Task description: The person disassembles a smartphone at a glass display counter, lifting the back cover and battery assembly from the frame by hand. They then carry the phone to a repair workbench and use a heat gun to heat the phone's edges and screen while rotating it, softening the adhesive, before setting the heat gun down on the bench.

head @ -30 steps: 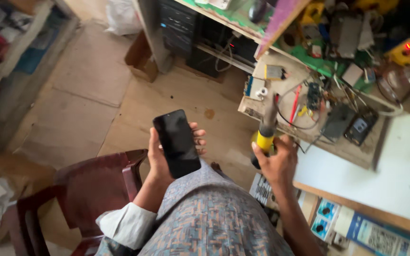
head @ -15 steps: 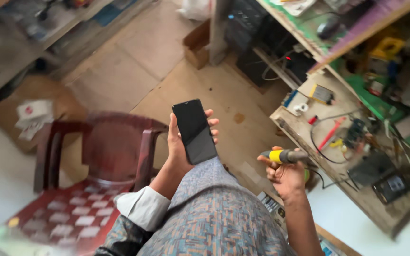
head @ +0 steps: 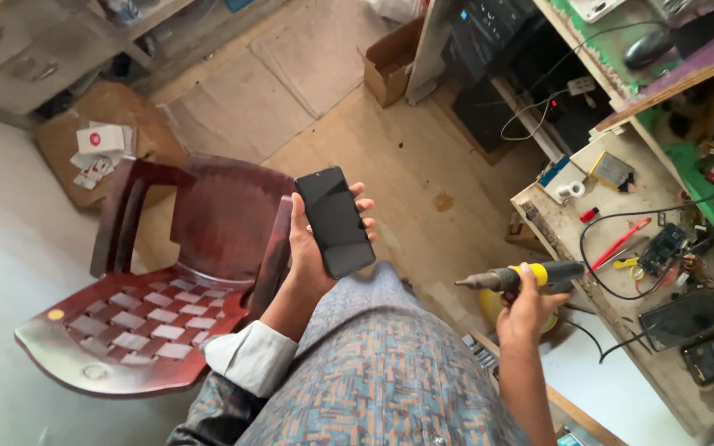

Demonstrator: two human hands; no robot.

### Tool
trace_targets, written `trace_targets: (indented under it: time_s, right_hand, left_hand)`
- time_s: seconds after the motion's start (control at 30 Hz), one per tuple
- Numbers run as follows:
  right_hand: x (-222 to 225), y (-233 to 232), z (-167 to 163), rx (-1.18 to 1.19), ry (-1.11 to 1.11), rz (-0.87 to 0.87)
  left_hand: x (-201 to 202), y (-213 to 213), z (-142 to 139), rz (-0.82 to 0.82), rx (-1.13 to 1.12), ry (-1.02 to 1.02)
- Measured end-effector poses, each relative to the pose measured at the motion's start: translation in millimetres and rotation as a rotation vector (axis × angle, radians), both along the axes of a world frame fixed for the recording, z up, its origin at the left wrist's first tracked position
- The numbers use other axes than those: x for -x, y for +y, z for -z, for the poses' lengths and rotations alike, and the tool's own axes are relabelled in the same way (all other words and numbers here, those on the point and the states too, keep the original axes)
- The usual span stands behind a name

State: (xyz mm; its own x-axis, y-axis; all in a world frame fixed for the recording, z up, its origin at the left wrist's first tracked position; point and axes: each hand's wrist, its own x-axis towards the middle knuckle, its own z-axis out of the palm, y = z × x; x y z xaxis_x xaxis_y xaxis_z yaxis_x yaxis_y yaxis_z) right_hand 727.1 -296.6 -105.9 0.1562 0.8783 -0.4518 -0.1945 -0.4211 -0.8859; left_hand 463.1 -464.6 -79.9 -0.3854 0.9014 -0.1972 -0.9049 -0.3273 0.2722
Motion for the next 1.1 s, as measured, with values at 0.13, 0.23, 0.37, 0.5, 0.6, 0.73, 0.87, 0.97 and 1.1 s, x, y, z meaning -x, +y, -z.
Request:
trace_targets:
  time_s: [0.13, 0.23, 0.37, 0.5, 0.6, 0.73, 0.87, 0.97, 1.1]
  right_hand:
    - [-7, -2, -5, 0.166, 0.519, -0.198]
    - [0, -9, -14, 0.070, 0.746, -0.284]
    - [13, -30, -37, -0.215, 0.884, -0.360]
    - [31, -48, -58, -0.452, 0.776, -0.341]
    - [47, -52, -59, -0.538, 0.723, -0.309]
    - [56, -59, -59, -0.731, 0.424, -0.299]
    - [63, -66, -65, -0.823, 0.265, -0.317]
    - [64, -60, -70, -0.828, 0.207, -0.252]
    - [54, -43, -75, -0.979, 0.020, -0.263]
  left_hand:
    - [22, 1, 5, 0.028, -0.030, -0.016]
    - [39, 5, 5, 0.065, -0.005, -0.005]
    - [51, -2, -2, 0.178, -0.036, -0.089]
    - [65, -8, -6, 0.251, -0.049, -0.128]
    - [72, -10, 2, 0.270, -0.048, -0.138]
    - [73, -15, 11, 0.300, -0.039, -0.175]
    - [77, -22, 11, 0.285, -0.032, -0.135]
    - [77, -25, 10, 0.229, -0.057, -0.190]
    - [75, -30, 10, 0.188, -0.067, -0.130]
